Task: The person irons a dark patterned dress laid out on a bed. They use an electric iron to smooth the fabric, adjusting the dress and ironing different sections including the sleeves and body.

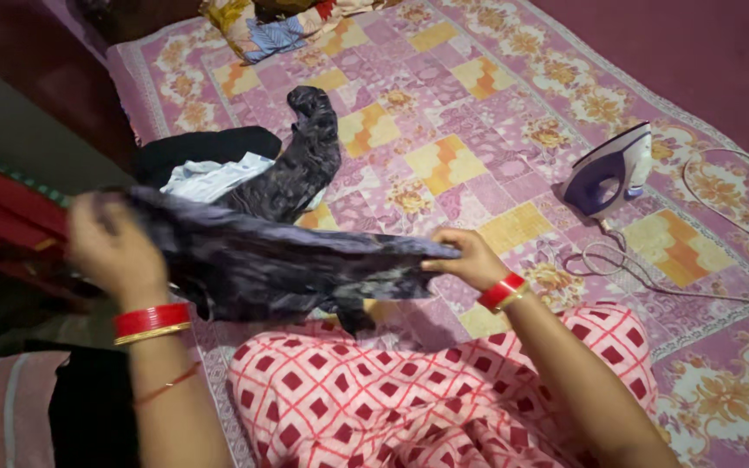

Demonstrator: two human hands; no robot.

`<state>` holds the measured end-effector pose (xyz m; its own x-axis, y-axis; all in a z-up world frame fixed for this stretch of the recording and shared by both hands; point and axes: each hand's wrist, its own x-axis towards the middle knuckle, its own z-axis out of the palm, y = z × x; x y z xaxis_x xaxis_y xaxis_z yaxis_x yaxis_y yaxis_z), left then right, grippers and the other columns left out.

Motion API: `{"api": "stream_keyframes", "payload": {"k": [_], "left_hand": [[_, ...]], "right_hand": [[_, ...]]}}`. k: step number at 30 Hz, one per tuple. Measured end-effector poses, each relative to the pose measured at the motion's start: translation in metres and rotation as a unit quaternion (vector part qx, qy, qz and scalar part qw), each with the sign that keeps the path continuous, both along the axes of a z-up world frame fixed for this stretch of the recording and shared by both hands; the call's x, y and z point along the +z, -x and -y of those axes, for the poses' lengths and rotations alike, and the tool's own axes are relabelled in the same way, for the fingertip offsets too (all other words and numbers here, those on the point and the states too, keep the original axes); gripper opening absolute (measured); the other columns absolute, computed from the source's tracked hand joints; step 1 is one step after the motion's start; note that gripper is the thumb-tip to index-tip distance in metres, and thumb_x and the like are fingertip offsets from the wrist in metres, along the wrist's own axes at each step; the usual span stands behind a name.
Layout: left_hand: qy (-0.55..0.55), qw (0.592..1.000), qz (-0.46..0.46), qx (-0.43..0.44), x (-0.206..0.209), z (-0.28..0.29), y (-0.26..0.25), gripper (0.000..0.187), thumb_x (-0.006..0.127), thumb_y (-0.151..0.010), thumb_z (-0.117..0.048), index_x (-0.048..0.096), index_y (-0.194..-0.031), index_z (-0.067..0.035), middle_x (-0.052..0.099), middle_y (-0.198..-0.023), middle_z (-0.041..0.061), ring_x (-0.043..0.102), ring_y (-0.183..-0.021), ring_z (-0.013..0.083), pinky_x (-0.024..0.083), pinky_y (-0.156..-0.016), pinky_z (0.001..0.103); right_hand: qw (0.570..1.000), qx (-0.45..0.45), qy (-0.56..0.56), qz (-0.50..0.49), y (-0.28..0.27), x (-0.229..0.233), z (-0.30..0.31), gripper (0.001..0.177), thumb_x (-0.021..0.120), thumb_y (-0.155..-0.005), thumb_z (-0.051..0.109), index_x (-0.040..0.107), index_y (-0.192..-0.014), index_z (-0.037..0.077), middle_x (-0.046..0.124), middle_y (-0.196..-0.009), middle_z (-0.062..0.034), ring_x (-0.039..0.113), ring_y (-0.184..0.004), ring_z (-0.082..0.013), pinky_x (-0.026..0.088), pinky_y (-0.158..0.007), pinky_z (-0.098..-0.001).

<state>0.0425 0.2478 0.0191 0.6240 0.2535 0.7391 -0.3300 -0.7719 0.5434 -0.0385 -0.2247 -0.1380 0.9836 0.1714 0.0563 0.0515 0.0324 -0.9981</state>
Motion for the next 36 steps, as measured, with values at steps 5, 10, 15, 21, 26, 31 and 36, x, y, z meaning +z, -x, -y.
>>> {"api": "stream_keyframes", "payload": {"k": [5,10,15,21,26,31,36], "left_hand": [[-0.09,0.98,-0.163,-0.07,-0.126,0.081,-0.075,0.029,0.063,-0.102,-0.027,0.07,-0.114,-0.002,0.071,-0.112,0.025,0.067,-0.105,0.0456,0.051,-0.092,0.052],[-0.108,0.921,-0.354,-0.12,-0.297,0.18,-0.118,0.024,0.066,-0.093,-0.025,0.071,-0.107,-0.007,0.072,-0.108,0.024,0.068,-0.104,0.0451,0.054,-0.089,0.052],[-0.064,0.895,-0.439,-0.053,-0.328,0.231,-0.136,0.023,0.062,-0.095,-0.024,0.069,-0.112,-0.01,0.071,-0.105,0.024,0.066,-0.101,0.0455,0.052,-0.083,0.055],[-0.138,0.942,-0.29,-0.094,-0.346,0.257,-0.2,0.023,0.057,-0.096,-0.014,0.064,-0.116,-0.007,0.071,-0.107,0.021,0.067,-0.099,0.0438,0.052,-0.083,0.055],[-0.208,0.921,-0.316,-0.092,-0.379,0.28,-0.231,0.014,0.06,-0.099,-0.017,0.064,-0.111,-0.01,0.071,-0.101,0.016,0.067,-0.096,0.0388,0.053,-0.08,0.052],[-0.24,0.928,-0.28,-0.041,-0.375,0.286,-0.224,0.025,0.069,-0.09,-0.024,0.065,-0.112,-0.013,0.068,-0.105,0.011,0.064,-0.104,0.0336,0.053,-0.088,0.048],[-0.246,0.952,-0.115,-0.145,-0.333,0.294,-0.171,0.043,0.069,-0.087,-0.022,0.062,-0.126,-0.004,0.063,-0.126,0.016,0.056,-0.122,0.0348,0.041,-0.106,0.054]], "right_hand": [[0.983,-0.136,0.092,-0.081,0.01,-0.069,0.103,0.019,0.084,-0.081,0.007,0.071,-0.094,0.005,0.07,-0.085,0.0012,0.064,-0.078,-0.0076,0.055,-0.072,-0.0261],[0.974,-0.178,0.024,-0.137,0.004,-0.158,0.202,0.017,0.081,-0.083,0.007,0.07,-0.096,0.005,0.07,-0.084,0.0012,0.064,-0.076,-0.0088,0.054,-0.07,-0.0276],[0.955,-0.262,-0.013,-0.136,-0.025,-0.227,0.246,0.014,0.076,-0.088,0.006,0.071,-0.1,0.002,0.073,-0.089,0.0006,0.065,-0.079,-0.0081,0.055,-0.073,-0.0266],[0.92,-0.366,0.094,-0.108,-0.065,-0.272,0.256,0.013,0.069,-0.098,0.012,0.065,-0.108,0.004,0.07,-0.087,-0.0012,0.062,-0.077,-0.009,0.051,-0.069,-0.0278],[0.867,-0.429,0.239,-0.079,-0.086,-0.301,0.249,0.021,0.072,-0.101,0.018,0.059,-0.107,0.003,0.068,-0.09,-0.005,0.062,-0.082,-0.0131,0.051,-0.075,-0.0299],[0.892,-0.333,0.277,-0.125,-0.077,-0.272,0.246,0.061,0.086,-0.085,0.02,0.048,-0.13,0.005,0.066,-0.104,-0.0121,0.063,-0.091,-0.0185,0.053,-0.079,-0.0336],[0.923,-0.23,0.195,-0.24,-0.061,-0.24,0.239,0.091,0.086,-0.072,0.009,0.032,-0.146,0.011,0.072,-0.101,-0.0169,0.07,-0.089,-0.0212,0.059,-0.077,-0.0367]]}}
